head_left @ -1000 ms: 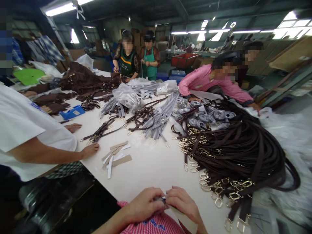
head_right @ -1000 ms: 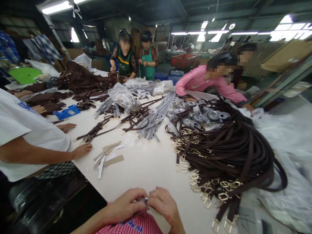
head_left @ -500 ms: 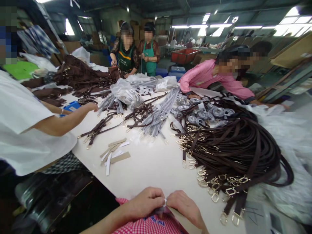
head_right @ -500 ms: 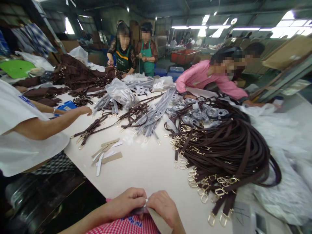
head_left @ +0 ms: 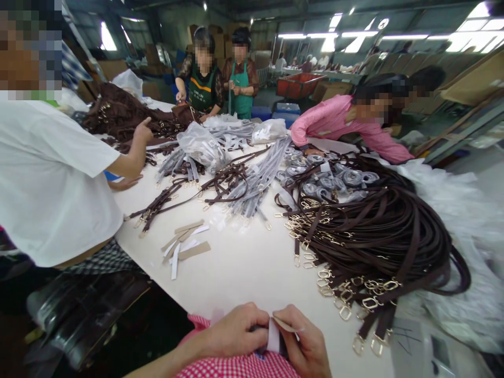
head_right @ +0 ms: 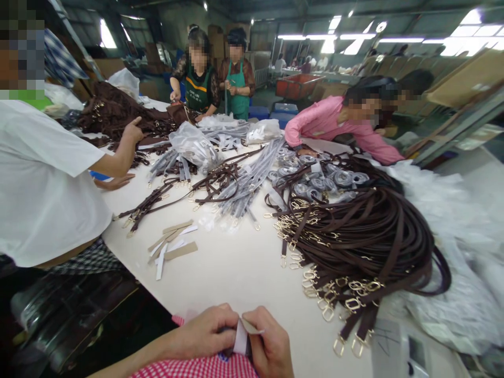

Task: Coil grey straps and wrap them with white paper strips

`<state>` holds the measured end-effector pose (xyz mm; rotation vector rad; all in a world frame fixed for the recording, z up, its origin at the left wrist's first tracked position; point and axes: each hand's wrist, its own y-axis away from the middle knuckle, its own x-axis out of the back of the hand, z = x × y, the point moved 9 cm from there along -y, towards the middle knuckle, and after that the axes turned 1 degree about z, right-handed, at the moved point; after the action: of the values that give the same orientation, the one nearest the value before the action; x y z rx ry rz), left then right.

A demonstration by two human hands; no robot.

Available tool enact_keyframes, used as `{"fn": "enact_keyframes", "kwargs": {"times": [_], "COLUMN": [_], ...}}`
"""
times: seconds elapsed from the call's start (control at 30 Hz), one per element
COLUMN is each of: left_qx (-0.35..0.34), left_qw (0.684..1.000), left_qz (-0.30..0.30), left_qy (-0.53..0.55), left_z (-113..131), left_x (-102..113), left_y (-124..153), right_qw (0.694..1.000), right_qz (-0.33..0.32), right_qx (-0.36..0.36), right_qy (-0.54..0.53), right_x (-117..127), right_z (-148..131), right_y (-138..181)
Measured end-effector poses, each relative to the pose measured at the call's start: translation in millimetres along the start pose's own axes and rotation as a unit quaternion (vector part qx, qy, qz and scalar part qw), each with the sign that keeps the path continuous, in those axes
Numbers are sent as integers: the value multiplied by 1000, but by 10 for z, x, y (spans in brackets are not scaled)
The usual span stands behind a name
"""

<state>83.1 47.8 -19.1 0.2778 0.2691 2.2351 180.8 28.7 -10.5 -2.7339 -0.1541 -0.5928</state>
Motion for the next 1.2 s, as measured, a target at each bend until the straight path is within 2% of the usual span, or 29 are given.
{"fn": "enact_keyframes", "kwargs": {"times": [0.1,0.27,0.43,0.53,0.63,0.8,1.0,1.13,1.2], "left_qx": [-2,-2,23,69,99,122,148,110,77], "left_qw": [1000,996,995,991,983,969,965,969,971], "left_qz": [-1,-11,-5,23,46,44,43,16,5], "left_qy": [-13,-87,-100,-110,-148,-211,-214,-219,-226], "left_z": [30,4,-41,-93,-136,-182,-130,-66,-48], "left_x": [14,1,1,18,7,-42,-18,-60,-88], "left_y": [5,22,65,91,101,104,142,143,134], "right_qw": [1000,991,953,931,922,915,900,883,884], "right_qz": [20,7,-28,-32,-27,-22,-69,-108,-115], "right_qx": [-24,-131,-277,-325,-342,-356,-381,-404,-402], "right_qy": [-7,-39,-120,-165,-179,-190,-200,-213,-210], "right_x": [6,-66,-196,-241,-250,-280,-315,-368,-392], "right_z": [39,260,461,492,506,565,561,568,599], "right_y": [-22,-5,96,111,88,51,28,19,-7]}}
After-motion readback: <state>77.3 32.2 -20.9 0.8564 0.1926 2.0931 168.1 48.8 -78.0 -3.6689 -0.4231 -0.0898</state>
